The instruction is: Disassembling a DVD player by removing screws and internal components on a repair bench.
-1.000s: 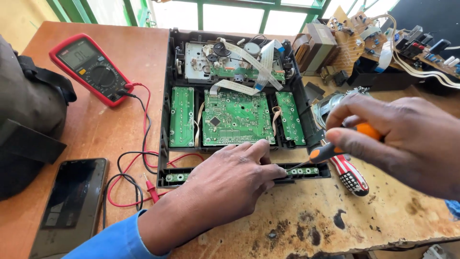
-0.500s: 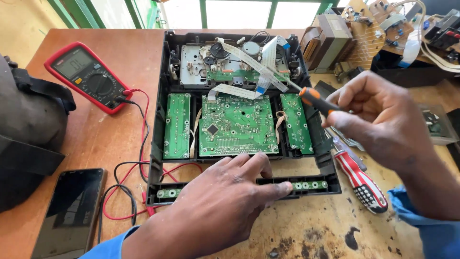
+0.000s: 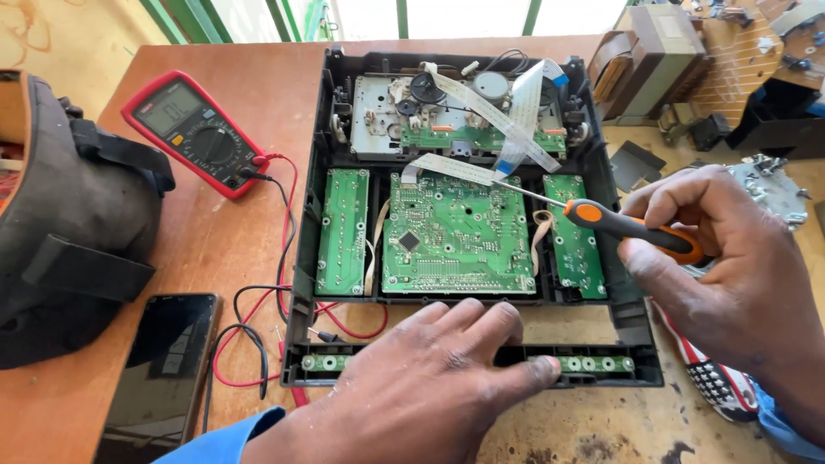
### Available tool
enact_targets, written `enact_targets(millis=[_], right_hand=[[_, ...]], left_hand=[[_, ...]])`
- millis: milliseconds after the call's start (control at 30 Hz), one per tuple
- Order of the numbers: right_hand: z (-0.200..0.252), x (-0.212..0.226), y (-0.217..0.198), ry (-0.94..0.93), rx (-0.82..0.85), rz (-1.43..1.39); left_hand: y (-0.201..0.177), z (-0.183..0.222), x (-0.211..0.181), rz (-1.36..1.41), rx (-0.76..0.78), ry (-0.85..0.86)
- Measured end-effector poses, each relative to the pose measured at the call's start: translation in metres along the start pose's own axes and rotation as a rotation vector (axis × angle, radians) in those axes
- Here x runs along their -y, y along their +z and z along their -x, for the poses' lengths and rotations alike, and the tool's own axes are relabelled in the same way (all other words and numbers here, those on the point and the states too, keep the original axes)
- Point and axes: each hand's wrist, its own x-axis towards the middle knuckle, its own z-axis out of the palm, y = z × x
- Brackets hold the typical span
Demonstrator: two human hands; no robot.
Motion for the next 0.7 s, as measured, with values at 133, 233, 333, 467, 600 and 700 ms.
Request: enact_targets(millis=[133,233,333,467,600,700], right_hand=[[0.001,-0.005,0.007,-0.037,-0.017,-0.064],[0.0,-0.004,0.01,-0.014,-0.004,-0.129],[0.004,-0.005,0.014,-0.064,0.0,-0.211],[0.003,-0.006,0.012,-0.091,0.022,-0.134],[0.003,-0.004,0.014,-0.075,0.006,-0.15],[0.003,-0.003,0.013,-0.045,0.006,-0.133]], left_hand=[[0.004,0.002,-0.004,-0.031,-0.015,0.001],[0.004,0.001,-0.004,-0.003,0.0,-0.014],[0.003,0.002,-0.007,-0.004,-0.007,-0.023],[0.009,0.003,-0.009,-0.014,-0.057,-0.028],[0.01,0.003,-0.009,0.02,-0.047,-0.058],[0.008,0.003,-0.01,0.034,-0.052,-0.063]])
